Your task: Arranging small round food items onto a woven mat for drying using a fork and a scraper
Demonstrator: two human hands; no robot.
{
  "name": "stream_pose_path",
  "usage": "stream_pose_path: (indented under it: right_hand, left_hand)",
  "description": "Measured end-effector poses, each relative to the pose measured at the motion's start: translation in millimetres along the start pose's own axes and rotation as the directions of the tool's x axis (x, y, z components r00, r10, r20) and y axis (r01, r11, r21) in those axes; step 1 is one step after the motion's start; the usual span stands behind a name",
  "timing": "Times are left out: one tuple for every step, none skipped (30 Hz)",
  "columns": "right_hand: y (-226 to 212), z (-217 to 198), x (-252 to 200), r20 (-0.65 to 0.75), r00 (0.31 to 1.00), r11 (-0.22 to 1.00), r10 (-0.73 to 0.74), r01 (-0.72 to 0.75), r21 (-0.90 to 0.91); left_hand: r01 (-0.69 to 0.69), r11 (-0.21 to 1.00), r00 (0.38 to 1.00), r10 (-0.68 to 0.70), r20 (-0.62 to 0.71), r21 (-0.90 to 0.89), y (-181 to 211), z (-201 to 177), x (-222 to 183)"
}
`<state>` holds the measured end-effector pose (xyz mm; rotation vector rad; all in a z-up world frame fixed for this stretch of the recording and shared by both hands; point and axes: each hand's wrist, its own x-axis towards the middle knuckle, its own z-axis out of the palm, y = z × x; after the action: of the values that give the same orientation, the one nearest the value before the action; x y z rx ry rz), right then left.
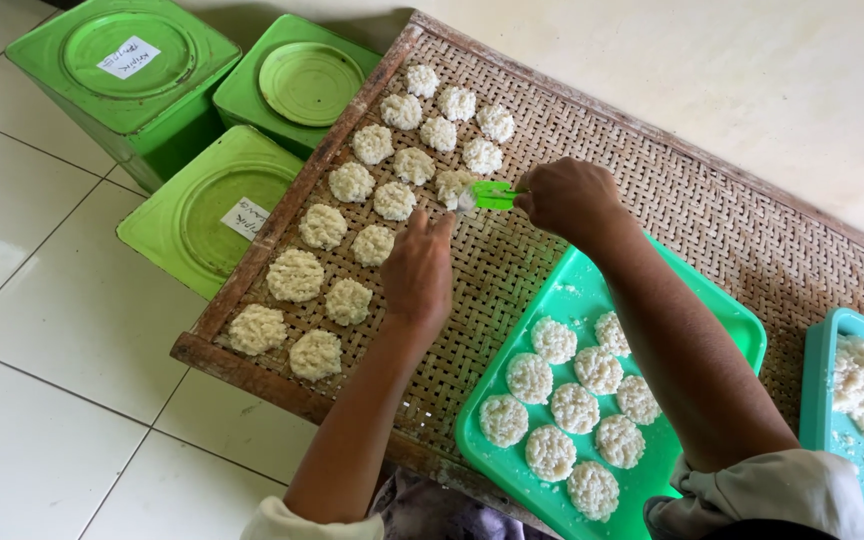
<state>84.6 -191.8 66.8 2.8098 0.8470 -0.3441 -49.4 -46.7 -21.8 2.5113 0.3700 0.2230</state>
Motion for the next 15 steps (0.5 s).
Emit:
stream_pose_path:
  right_hand:
    - [0.3,2.1,1.0,0.000,1.000,1.000,0.003,-0.003,0.000]
    - [0.9,4.0,1.9,-0.016,1.000,1.000,0.005,-0.005,-0.014]
    - [1.5,6.2,3.1,-0.032,0.999,1.000,0.007,-0.008,-0.029]
    - [-0.4,-2.5,-5.6,-0.029,1.000,1.000,0.008,-0.009,-0.028]
    - [-2.7,-11.0,-13.9,-0.035,0.999,0.999,0.017,-0.018,-0.029]
    - [-5.3,-20.1,-21.6,-0.042,0.999,0.999,0.024,-0.026,-0.032]
    - [-0.2,-17.8,-20.9,-0.040,0.999,0.999,0.023,-0.024,-0.032]
    - [5.2,-15.3,-20.7,-0.077,0.996,0.997,0.048,-0.044,0.057]
    - [10.8,-12.9,-20.8,-0.111,0.991,0.988,0.077,-0.060,0.146]
    - [12.2,-8.8,-18.2,-0.111,0.991,0.988,0.076,-0.060,0.145]
    - [13.9,-5.1,-16.0,-0.138,0.989,0.987,0.057,-0.035,0.156]
    - [15.9,-2.1,-13.6,-0.169,0.985,0.986,0.039,-0.010,0.168]
    - [16.7,4.1,-11.4,-0.172,0.984,0.986,0.040,-0.010,0.168]
    - [16.6,10.6,-8.6,-0.194,0.981,0.988,0.023,0.007,0.155]
    - [16.2,17.2,-5.7,-0.215,0.976,0.990,0.007,0.024,0.141]
  left_hand:
    - [-0.003,1.000,1.000,0.003,0.001,0.000,-3.8,4.5,4.9]
    - [-0.004,0.999,1.000,0.003,0.020,0.036,-7.3,9.1,10.3]
    - [-0.005,0.997,0.999,0.003,0.039,0.072,-11.0,13.7,15.9]
    - [-0.005,0.997,0.999,0.002,0.043,0.072,-12.6,15.4,17.0]
    - [-0.005,0.998,1.000,0.003,0.025,0.061,-14.8,17.1,18.2]
    - [-0.003,0.999,1.000,0.003,0.005,0.050,-17.2,18.3,19.6]
    - [-0.001,0.999,1.000,0.001,0.006,0.049,-18.0,16.9,19.8]
    - [0.009,1.000,1.000,-0.009,0.008,0.014,-18.4,16.0,19.3]
    - [0.020,1.000,1.000,-0.019,0.009,-0.022,-18.6,15.1,18.7]
    - [0.020,1.000,1.000,-0.020,0.009,-0.023,-16.6,8.9,13.9]
    - [0.030,0.996,1.000,-0.031,-0.003,-0.086,-14.3,2.5,8.9]
    - [0.036,0.988,0.999,-0.039,-0.016,-0.147,-11.7,-4.6,5.1]
    - [0.033,0.989,0.999,-0.036,-0.018,-0.147,-12.5,-11.0,-0.4]
    - [0.058,0.988,0.998,-0.062,-0.021,-0.142,-14.0,-17.6,-6.4]
    - [0.083,0.987,0.996,-0.087,-0.023,-0.138,-15.9,-24.1,-12.6]
